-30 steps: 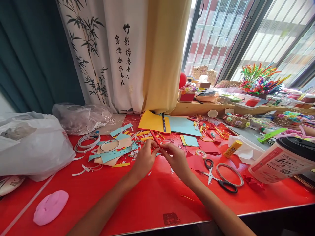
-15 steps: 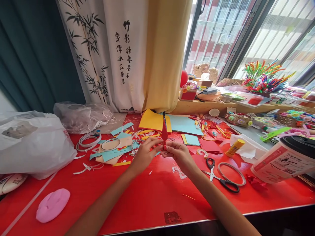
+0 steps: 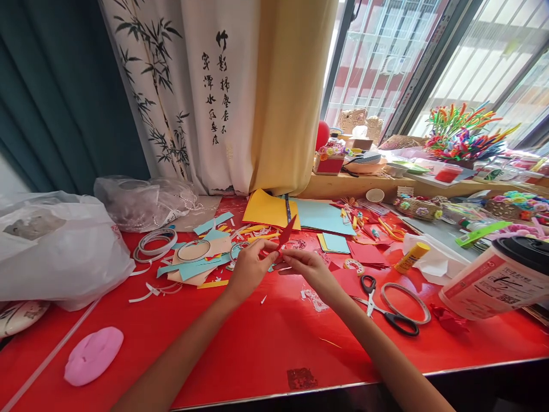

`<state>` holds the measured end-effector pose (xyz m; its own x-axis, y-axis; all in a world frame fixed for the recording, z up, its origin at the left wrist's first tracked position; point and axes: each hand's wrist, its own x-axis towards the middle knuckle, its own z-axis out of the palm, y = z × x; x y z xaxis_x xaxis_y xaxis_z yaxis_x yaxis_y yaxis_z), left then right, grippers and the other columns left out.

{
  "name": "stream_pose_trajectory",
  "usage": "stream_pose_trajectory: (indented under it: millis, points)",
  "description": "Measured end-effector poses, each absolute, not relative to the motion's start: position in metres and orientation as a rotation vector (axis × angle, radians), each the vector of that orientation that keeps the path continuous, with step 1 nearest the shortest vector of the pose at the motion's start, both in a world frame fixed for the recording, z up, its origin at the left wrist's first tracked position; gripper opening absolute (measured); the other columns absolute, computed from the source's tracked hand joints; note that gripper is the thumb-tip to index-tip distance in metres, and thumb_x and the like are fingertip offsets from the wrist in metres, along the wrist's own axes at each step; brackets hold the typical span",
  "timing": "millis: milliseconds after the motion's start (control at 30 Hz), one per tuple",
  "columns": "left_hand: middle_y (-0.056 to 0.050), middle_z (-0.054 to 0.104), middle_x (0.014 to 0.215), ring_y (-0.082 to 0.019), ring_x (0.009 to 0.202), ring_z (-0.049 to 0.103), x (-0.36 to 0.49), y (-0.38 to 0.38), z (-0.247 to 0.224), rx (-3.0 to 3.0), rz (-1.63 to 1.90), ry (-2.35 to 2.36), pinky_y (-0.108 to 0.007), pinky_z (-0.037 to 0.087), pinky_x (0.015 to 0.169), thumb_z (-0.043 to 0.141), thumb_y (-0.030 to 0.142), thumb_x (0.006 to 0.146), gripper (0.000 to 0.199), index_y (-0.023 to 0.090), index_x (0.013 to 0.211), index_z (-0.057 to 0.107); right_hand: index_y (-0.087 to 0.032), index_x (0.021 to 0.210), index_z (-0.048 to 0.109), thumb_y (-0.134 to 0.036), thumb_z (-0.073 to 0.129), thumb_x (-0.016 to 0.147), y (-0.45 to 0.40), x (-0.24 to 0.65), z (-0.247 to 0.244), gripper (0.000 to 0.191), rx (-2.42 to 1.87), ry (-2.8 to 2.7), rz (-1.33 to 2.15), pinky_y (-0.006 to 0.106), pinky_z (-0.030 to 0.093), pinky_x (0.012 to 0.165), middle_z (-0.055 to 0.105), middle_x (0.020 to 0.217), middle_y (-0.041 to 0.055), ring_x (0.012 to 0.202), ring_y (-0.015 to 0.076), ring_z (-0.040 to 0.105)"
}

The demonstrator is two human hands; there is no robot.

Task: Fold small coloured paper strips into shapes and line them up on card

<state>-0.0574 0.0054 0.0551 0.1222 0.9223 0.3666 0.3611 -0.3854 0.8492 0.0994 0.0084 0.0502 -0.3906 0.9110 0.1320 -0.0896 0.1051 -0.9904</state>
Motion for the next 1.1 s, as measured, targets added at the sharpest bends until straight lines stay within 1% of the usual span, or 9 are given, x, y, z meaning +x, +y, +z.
stream_pose_trajectory:
  millis: [100, 167, 300, 400, 533, 633, 733, 833, 1100]
  points:
    - [-0.001, 0.063, 0.083, -0.014, 0.076, 0.056, -0.057, 0.005, 0.054, 1.794, 1.264, 1.308, -0.024, 0.042, 0.065, 0.053, 0.026, 0.076, 0.012, 0.018, 0.079, 0.061, -0.018, 0.094, 0.063, -0.036, 0.055, 0.079, 0.008, 0.098, 0.045, 0.025, -0.868, -1.627, 1.297, 0.036, 0.052, 0.078, 0.066, 0.087, 0.0056, 0.081, 0.0177, 0.064]
    - [0.000, 0.063, 0.078, -0.014, 0.073, 0.056, -0.057, 0.005, 0.054, 1.792, 1.266, 1.343, -0.024, 0.041, 0.063, 0.054, 0.025, 0.074, 0.010, 0.017, 0.074, 0.061, -0.018, 0.092, 0.061, -0.034, 0.053, 0.080, 0.007, 0.096, 0.042, 0.022, -0.912, -1.712, 1.141, 0.034, 0.052, 0.074, 0.066, 0.083, 0.0046, 0.077, 0.0170, 0.065]
    - [-0.001, 0.064, 0.080, -0.014, 0.074, 0.057, -0.059, 0.008, 0.055, 1.719, 1.229, 1.280, -0.024, 0.043, 0.064, 0.055, 0.029, 0.074, 0.015, 0.017, 0.079, 0.063, -0.019, 0.087, 0.059, -0.034, 0.048, 0.083, 0.007, 0.096, 0.040, 0.020, -0.987, -1.795, 0.945, 0.031, 0.052, 0.066, 0.065, 0.073, 0.0032, 0.069, 0.0162, 0.064]
    - [-0.003, 0.064, 0.087, -0.016, 0.079, 0.058, -0.063, 0.012, 0.056, 1.676, 1.156, 1.144, -0.025, 0.045, 0.068, 0.055, 0.034, 0.074, 0.024, 0.017, 0.088, 0.064, -0.019, 0.089, 0.059, -0.036, 0.044, 0.085, 0.007, 0.097, 0.041, 0.022, -1.008, -1.796, 0.921, 0.032, 0.052, 0.066, 0.065, 0.073, 0.0037, 0.068, 0.0168, 0.064]
    - [-0.003, 0.064, 0.089, -0.016, 0.081, 0.058, -0.065, 0.016, 0.054, 1.659, 1.146, 1.074, -0.026, 0.045, 0.070, 0.051, 0.040, 0.078, 0.030, 0.017, 0.093, 0.063, -0.020, 0.092, 0.059, -0.038, 0.044, 0.085, 0.007, 0.098, 0.042, 0.025, -1.012, -1.779, 0.931, 0.033, 0.051, 0.067, 0.064, 0.073, 0.0043, 0.069, 0.0179, 0.064]
    - [-0.003, 0.063, 0.087, -0.016, 0.080, 0.057, -0.064, 0.015, 0.053, 1.718, 1.164, 1.105, -0.026, 0.044, 0.070, 0.052, 0.041, 0.077, 0.028, 0.017, 0.088, 0.062, -0.021, 0.092, 0.061, -0.039, 0.042, 0.085, 0.007, 0.098, 0.041, 0.027, -0.971, -1.815, 0.935, 0.032, 0.050, 0.066, 0.064, 0.073, 0.0039, 0.068, 0.0170, 0.062]
    - [-0.001, 0.060, 0.077, -0.014, 0.074, 0.055, -0.062, 0.012, 0.052, 1.824, 1.163, 1.175, -0.025, 0.042, 0.067, 0.051, 0.038, 0.078, 0.022, 0.017, 0.078, 0.058, -0.020, 0.093, 0.061, -0.037, 0.041, 0.086, 0.006, 0.097, 0.040, 0.027, -0.973, -1.852, 0.925, 0.030, 0.049, 0.065, 0.064, 0.072, 0.0035, 0.067, 0.0159, 0.062]
    - [0.000, 0.057, 0.072, -0.013, 0.068, 0.053, -0.061, 0.012, 0.050, 1.830, 1.162, 1.240, -0.025, 0.041, 0.063, 0.049, 0.035, 0.079, 0.020, 0.017, 0.074, 0.056, -0.020, 0.093, 0.060, -0.035, 0.041, 0.087, 0.005, 0.096, 0.040, 0.025, -1.029, -1.876, 0.890, 0.029, 0.049, 0.065, 0.064, 0.073, 0.0040, 0.069, 0.0160, 0.062]
    - [-0.004, 0.059, 0.080, -0.015, 0.074, 0.055, -0.063, 0.020, 0.045, 1.421, 1.063, 0.972, -0.028, 0.048, 0.067, 0.053, 0.048, 0.075, 0.036, 0.013, 0.080, 0.059, -0.021, 0.085, 0.059, -0.033, 0.041, 0.087, 0.005, 0.096, 0.041, 0.022, -1.108, -1.920, 0.666, 0.030, 0.046, 0.062, 0.065, 0.070, 0.0039, 0.067, 0.0182, 0.062]
